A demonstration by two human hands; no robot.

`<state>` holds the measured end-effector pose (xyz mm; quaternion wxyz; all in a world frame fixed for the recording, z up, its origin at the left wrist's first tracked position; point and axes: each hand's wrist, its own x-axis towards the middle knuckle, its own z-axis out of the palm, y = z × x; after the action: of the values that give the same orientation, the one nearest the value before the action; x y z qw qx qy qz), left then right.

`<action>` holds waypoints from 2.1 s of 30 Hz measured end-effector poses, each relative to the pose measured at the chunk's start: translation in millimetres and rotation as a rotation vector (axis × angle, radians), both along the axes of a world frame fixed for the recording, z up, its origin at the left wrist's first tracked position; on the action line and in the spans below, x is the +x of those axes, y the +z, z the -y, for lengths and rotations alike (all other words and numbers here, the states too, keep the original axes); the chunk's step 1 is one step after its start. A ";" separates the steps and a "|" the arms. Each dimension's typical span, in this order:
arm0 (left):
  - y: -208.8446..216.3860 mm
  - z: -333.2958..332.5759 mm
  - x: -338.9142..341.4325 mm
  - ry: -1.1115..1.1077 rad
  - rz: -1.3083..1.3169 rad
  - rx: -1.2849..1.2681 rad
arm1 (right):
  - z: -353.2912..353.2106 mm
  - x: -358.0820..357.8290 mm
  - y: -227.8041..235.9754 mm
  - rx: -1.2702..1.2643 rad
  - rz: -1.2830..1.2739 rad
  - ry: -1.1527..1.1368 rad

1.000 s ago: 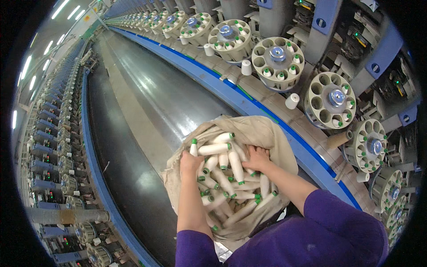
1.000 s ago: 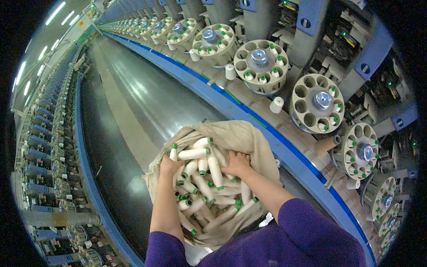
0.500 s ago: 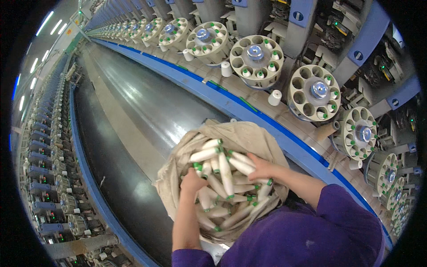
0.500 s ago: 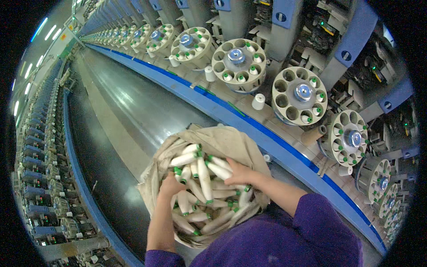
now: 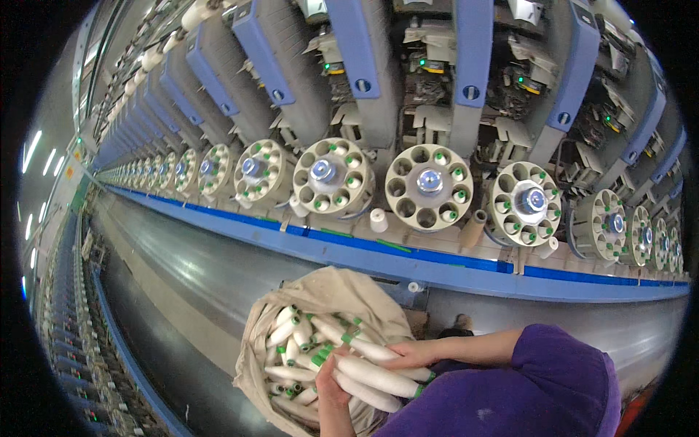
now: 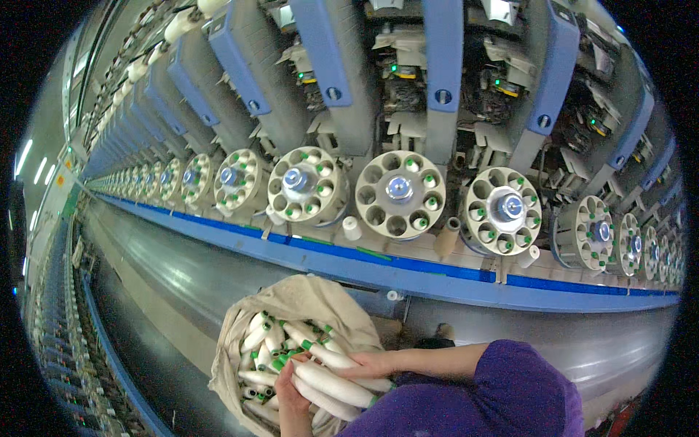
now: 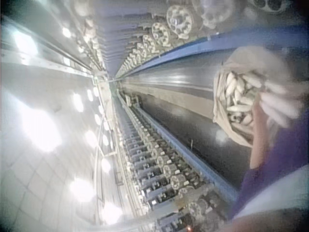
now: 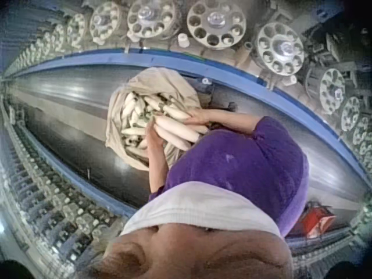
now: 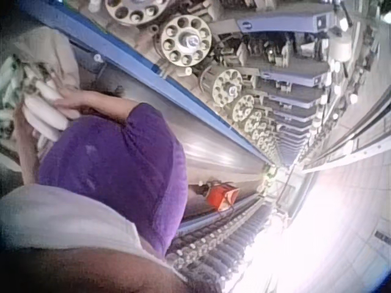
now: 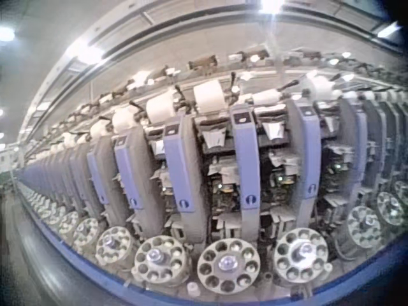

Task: The person repeatedly picks white thread spools from a cloth bag and places them into slots on rotating circular holders along a row of textile machines. The person walks along the aisle, refills the holders, and briefly touches a large thread roll on a machine before continuing.

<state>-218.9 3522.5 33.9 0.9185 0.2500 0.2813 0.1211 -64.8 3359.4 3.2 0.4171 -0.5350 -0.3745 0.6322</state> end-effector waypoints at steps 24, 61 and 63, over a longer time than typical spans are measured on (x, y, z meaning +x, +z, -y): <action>105.7 21.4 333.3 0.263 0.357 0.594 | 69.8 296.6 92.4 0.484 -0.027 -0.786; 85.1 -67.2 301.7 0.183 0.376 0.551 | -3.5 267.9 34.9 0.208 -0.833 -0.529; 85.9 -68.7 302.2 0.190 0.345 0.559 | -22.3 250.2 37.1 0.143 -0.883 -0.693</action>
<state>83.2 3591.2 119.8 0.8332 0.4405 0.0996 0.3191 185.4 3381.7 40.3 0.7524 -0.2817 -0.0089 0.5953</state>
